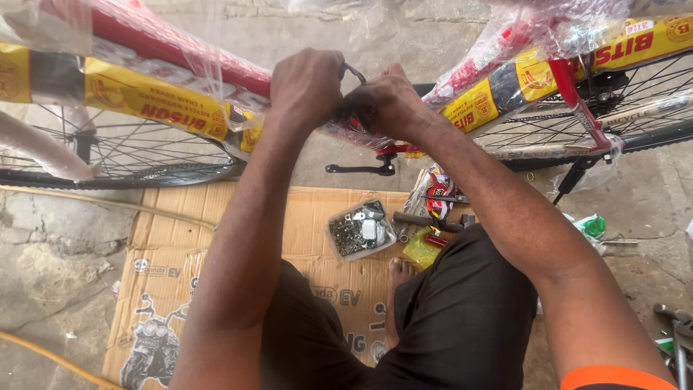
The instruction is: The person assembles a bicycle by attaching a pedal to the crank arm and tightening it with a wrench. They then move to the front fork to install the front wheel, securing it with a quick-release skewer.
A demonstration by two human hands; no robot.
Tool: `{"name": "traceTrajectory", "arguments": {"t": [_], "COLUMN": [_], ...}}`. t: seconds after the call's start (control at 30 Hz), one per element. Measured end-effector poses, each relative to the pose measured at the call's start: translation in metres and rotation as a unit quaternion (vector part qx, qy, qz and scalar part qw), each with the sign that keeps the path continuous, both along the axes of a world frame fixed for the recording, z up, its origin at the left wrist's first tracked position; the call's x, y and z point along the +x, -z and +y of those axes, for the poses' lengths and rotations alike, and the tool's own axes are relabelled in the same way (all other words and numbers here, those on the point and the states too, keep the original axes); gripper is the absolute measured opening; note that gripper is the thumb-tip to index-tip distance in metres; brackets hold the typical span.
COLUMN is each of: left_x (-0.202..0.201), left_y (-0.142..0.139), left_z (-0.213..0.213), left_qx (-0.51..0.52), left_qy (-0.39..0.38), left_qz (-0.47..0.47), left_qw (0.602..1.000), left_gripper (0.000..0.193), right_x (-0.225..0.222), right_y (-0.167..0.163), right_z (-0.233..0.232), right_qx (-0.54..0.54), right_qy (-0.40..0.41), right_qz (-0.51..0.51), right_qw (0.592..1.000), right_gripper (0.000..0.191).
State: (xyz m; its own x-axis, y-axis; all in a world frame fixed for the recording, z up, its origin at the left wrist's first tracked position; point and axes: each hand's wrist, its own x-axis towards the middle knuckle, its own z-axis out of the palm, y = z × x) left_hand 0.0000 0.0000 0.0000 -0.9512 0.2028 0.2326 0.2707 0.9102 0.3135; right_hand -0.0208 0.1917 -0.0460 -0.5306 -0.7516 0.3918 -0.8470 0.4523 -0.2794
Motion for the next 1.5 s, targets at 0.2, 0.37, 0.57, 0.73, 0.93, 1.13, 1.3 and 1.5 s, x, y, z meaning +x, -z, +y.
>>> {"name": "traceTrajectory", "arguments": {"t": [0.2,0.37,0.57,0.73,0.93,1.13,1.3,1.5], "left_x": [-0.075,-0.085,-0.069,-0.037,-0.025,-0.005,-0.002,-0.012], "left_y": [0.012,-0.007,-0.037,-0.059,-0.068,-0.083,-0.084,-0.076], "left_z": [0.025,0.043,0.074,0.069,0.067,0.074,0.079,0.084], "left_qx": [-0.004,-0.006,0.000,-0.012,0.016,-0.003,0.020,0.007], "left_qy": [-0.007,-0.015,-0.007,-0.014,-0.001,0.001,0.003,-0.009], "left_qz": [-0.007,-0.013,0.022,0.002,0.036,0.006,0.022,-0.001], "left_qw": [1.000,1.000,1.000,1.000,0.999,1.000,1.000,1.000], "left_gripper": [0.008,0.007,0.007,0.009,0.008,0.007,0.005,0.008], "right_x": [-0.081,-0.093,-0.078,-0.045,-0.034,-0.015,-0.012,-0.020], "right_y": [0.012,-0.009,-0.040,-0.064,-0.074,-0.085,-0.084,-0.079], "right_z": [0.020,0.041,0.075,0.068,0.059,0.070,0.072,0.072], "right_qx": [-0.012,0.030,0.046,0.084,0.056,0.047,0.065,0.105], "right_qy": [-0.021,-0.022,-0.012,0.000,-0.011,-0.023,0.023,0.050], "right_qz": [-0.012,0.006,0.016,0.028,-0.045,-0.070,-0.071,-0.100], "right_qw": [1.000,0.999,0.999,0.996,0.997,0.996,0.995,0.988], "right_gripper": [0.024,0.017,0.012,0.008,0.017,0.021,0.020,0.015]}}
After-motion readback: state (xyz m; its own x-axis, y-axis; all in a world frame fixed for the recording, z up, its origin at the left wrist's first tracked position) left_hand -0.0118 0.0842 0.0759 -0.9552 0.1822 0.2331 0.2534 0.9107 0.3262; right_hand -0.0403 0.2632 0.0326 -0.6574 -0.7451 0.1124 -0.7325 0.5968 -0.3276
